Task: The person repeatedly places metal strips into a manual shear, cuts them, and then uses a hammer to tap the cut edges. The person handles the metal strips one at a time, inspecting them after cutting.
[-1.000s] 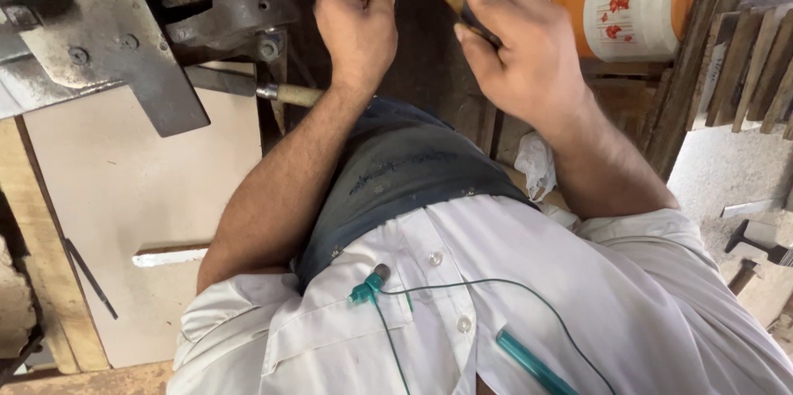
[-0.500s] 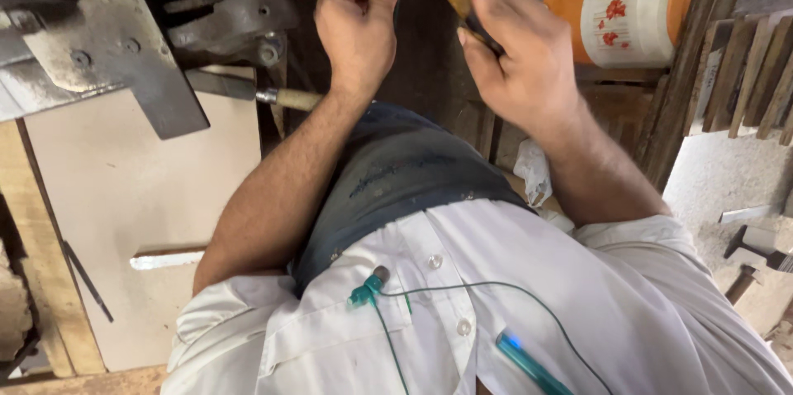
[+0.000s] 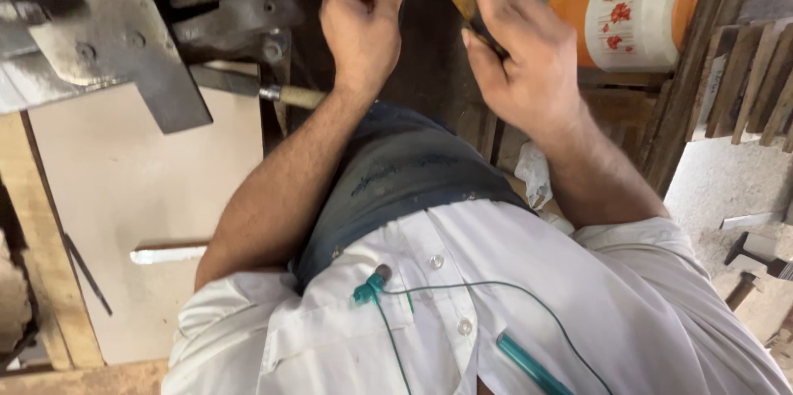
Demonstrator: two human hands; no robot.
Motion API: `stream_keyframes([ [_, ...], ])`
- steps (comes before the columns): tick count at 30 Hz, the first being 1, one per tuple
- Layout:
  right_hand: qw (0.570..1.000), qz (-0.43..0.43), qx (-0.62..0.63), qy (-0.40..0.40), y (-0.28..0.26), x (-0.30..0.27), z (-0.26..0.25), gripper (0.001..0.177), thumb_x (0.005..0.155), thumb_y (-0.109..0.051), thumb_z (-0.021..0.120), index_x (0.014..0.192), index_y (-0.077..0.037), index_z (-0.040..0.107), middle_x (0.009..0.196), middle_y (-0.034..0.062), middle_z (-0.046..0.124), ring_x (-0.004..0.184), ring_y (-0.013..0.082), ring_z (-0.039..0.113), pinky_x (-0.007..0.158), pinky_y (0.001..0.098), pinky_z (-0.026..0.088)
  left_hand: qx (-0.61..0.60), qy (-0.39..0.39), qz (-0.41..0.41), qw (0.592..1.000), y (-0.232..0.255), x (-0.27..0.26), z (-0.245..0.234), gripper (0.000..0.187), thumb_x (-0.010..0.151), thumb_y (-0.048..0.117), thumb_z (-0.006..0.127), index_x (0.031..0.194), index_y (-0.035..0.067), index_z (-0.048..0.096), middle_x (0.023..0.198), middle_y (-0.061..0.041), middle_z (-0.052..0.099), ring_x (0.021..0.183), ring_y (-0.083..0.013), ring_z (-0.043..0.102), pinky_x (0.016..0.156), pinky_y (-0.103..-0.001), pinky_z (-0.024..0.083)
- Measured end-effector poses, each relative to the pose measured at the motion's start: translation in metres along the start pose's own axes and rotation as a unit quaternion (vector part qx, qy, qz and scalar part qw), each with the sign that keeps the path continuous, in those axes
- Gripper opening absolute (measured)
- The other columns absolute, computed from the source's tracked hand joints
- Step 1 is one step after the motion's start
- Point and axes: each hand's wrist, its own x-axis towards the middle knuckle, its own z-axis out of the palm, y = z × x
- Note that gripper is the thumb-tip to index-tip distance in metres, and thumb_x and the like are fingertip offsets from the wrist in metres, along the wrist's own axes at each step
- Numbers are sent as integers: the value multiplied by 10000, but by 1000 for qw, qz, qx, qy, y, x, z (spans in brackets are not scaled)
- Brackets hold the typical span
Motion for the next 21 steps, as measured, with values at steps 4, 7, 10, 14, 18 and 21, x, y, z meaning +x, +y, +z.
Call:
stream_keyframes([
  [4, 1000, -15, -13, -1, -1, 0, -2, 563, 991, 33, 776, 1499, -29, 541, 933, 138, 639, 801, 282, 638, 740, 376, 527, 14, -2, 4, 1000, 0, 0, 1, 223, 921, 143, 826, 859, 17, 652, 762, -18, 681, 671, -95, 615, 639, -264, 546],
  [7, 998, -39, 5, 39, -3, 2, 5, 527, 965, 44, 786, 1424, -90, 564, 942, 158, 627, 792, 285, 647, 697, 368, 521, 1, 4, -12, 1000, 2, 3, 3, 222, 909, 144, 825, 860, 15, 651, 765, -18, 681, 670, -94, 619, 635, -268, 555],
  [10, 1000, -19, 18, -7, 0, 0, 2, 615, 952, 66, 756, 1513, -52, 534, 939, 143, 629, 792, 276, 640, 716, 367, 531, 6, 14, -1, 1000, 2, -1, 2, 219, 906, 129, 830, 853, 7, 656, 770, -25, 686, 674, -103, 617, 637, -278, 549],
  [14, 999, -34, 26, 25, -2, 0, 6, 601, 955, 66, 741, 1499, -80, 532, 987, 148, 638, 843, 280, 653, 744, 364, 544, -11, 13, -1, 1000, 2, 2, 3, 211, 905, 122, 824, 846, 11, 655, 753, -24, 696, 668, -102, 632, 650, -277, 560],
  [18, 1000, -17, 6, -7, -1, 0, 4, 593, 968, 34, 767, 1506, -59, 538, 930, 133, 631, 804, 273, 647, 713, 370, 532, -1, 17, -13, 1000, 1, 0, 4, 223, 899, 120, 833, 845, 2, 652, 744, -31, 676, 648, -103, 588, 616, -277, 528],
  [21, 1000, -14, -13, 5, -5, 3, 6, 588, 971, 31, 771, 1505, -67, 547, 909, 134, 624, 778, 269, 644, 707, 369, 537, -3, 18, -3, 1000, 2, 3, 3, 224, 903, 126, 828, 848, 6, 648, 752, -18, 686, 658, -87, 608, 619, -263, 542],
])
